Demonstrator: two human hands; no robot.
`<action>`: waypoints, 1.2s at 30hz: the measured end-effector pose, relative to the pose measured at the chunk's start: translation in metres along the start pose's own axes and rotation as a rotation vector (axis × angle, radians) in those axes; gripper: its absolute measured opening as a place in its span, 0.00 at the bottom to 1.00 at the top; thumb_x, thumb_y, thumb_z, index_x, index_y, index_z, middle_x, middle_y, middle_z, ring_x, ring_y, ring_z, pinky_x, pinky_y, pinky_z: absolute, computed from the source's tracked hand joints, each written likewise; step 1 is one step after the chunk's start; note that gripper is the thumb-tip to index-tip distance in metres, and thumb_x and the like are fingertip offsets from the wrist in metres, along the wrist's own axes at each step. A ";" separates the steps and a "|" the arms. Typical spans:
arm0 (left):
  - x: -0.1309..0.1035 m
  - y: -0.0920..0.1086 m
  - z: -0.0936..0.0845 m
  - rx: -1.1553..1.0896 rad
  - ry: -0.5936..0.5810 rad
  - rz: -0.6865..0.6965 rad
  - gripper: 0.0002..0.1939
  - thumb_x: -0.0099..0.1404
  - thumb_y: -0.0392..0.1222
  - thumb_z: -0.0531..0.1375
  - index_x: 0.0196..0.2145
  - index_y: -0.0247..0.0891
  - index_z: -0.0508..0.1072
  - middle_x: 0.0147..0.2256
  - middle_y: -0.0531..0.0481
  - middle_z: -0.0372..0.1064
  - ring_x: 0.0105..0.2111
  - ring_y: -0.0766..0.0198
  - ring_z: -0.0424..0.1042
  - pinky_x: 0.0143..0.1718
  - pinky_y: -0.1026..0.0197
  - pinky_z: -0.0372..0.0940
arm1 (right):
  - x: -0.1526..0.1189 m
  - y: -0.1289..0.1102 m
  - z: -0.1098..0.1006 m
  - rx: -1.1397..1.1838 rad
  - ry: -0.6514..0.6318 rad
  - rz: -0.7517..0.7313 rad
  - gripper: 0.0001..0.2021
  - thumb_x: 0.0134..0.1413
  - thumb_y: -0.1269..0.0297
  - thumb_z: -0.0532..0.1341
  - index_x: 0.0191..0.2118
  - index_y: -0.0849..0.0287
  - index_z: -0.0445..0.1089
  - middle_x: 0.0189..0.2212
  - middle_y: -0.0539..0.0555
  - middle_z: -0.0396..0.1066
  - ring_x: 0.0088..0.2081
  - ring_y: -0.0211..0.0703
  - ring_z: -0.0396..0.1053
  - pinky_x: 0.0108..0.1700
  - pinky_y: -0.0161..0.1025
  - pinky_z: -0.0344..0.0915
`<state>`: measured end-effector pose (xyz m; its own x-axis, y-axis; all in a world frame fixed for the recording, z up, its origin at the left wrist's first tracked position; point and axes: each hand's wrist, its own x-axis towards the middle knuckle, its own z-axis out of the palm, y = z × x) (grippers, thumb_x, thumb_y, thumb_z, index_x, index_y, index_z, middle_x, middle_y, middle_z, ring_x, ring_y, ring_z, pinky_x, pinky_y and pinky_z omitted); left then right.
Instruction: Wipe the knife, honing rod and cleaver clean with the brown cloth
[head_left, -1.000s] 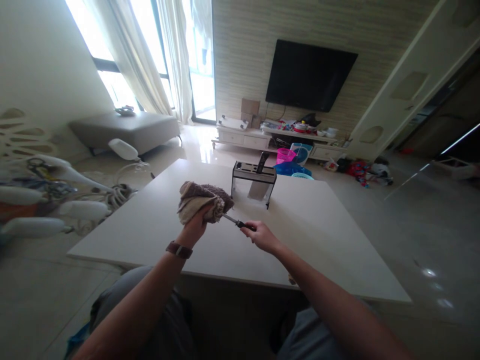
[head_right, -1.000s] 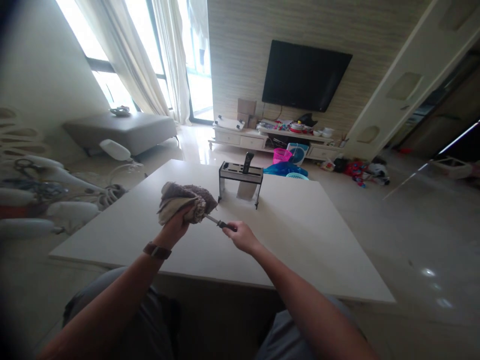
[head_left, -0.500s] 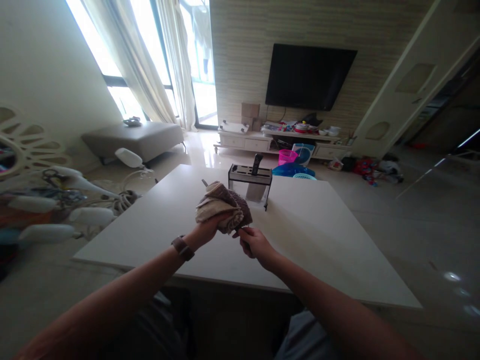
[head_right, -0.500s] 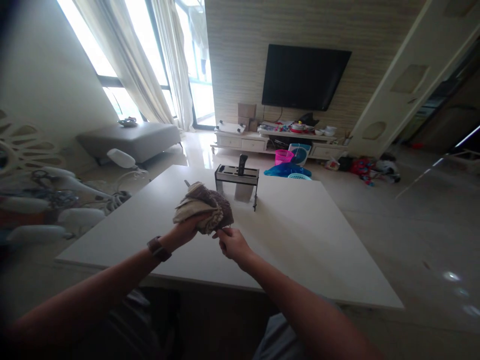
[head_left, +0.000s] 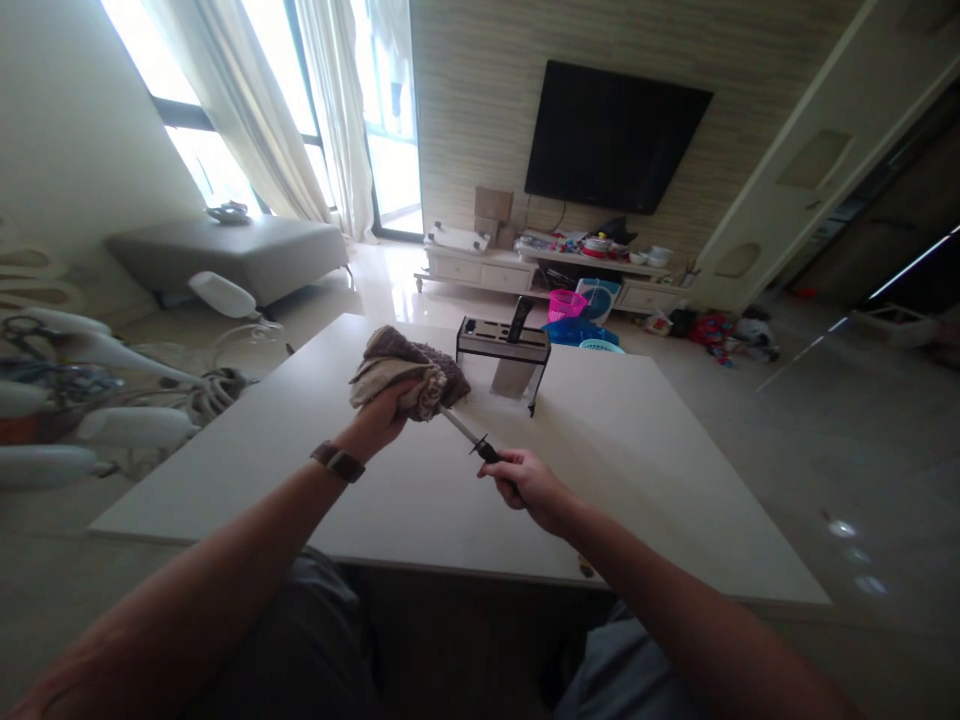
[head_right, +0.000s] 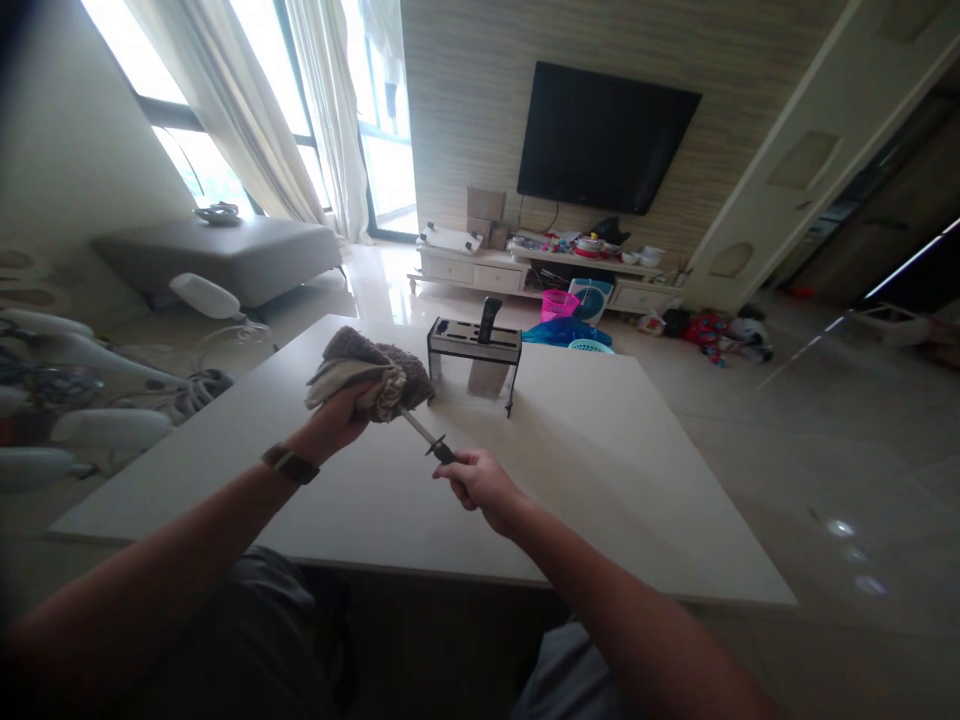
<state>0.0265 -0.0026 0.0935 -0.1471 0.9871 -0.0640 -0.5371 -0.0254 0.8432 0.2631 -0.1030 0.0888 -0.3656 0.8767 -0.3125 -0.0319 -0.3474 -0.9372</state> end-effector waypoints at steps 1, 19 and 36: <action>-0.003 -0.003 0.001 0.001 -0.005 -0.024 0.12 0.55 0.32 0.68 0.39 0.36 0.80 0.42 0.48 0.80 0.44 0.60 0.79 0.54 0.58 0.72 | 0.000 0.001 0.001 0.001 0.008 0.008 0.11 0.42 0.60 0.67 0.31 0.62 0.73 0.13 0.40 0.54 0.15 0.29 0.44 0.19 0.35 0.37; -0.022 -0.045 0.026 0.134 -0.254 -0.053 0.21 0.47 0.34 0.75 0.41 0.38 0.81 0.41 0.46 0.82 0.51 0.45 0.78 0.57 0.47 0.69 | 0.026 0.013 -0.021 -0.365 0.036 -0.041 0.14 0.55 0.53 0.61 0.36 0.60 0.71 0.17 0.43 0.65 0.15 0.32 0.59 0.18 0.32 0.53; 0.007 -0.013 0.007 -0.163 0.110 0.027 0.11 0.54 0.26 0.68 0.34 0.39 0.79 0.38 0.51 0.81 0.42 0.61 0.79 0.48 0.63 0.73 | 0.016 -0.002 -0.020 -0.792 0.074 -0.308 0.12 0.61 0.60 0.59 0.28 0.60 0.68 0.21 0.47 0.64 0.25 0.35 0.61 0.30 0.36 0.54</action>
<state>0.0382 0.0062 0.0853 -0.2481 0.9627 -0.1083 -0.6576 -0.0853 0.7486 0.2759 -0.0821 0.0827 -0.3846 0.9230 -0.0088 0.5499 0.2214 -0.8054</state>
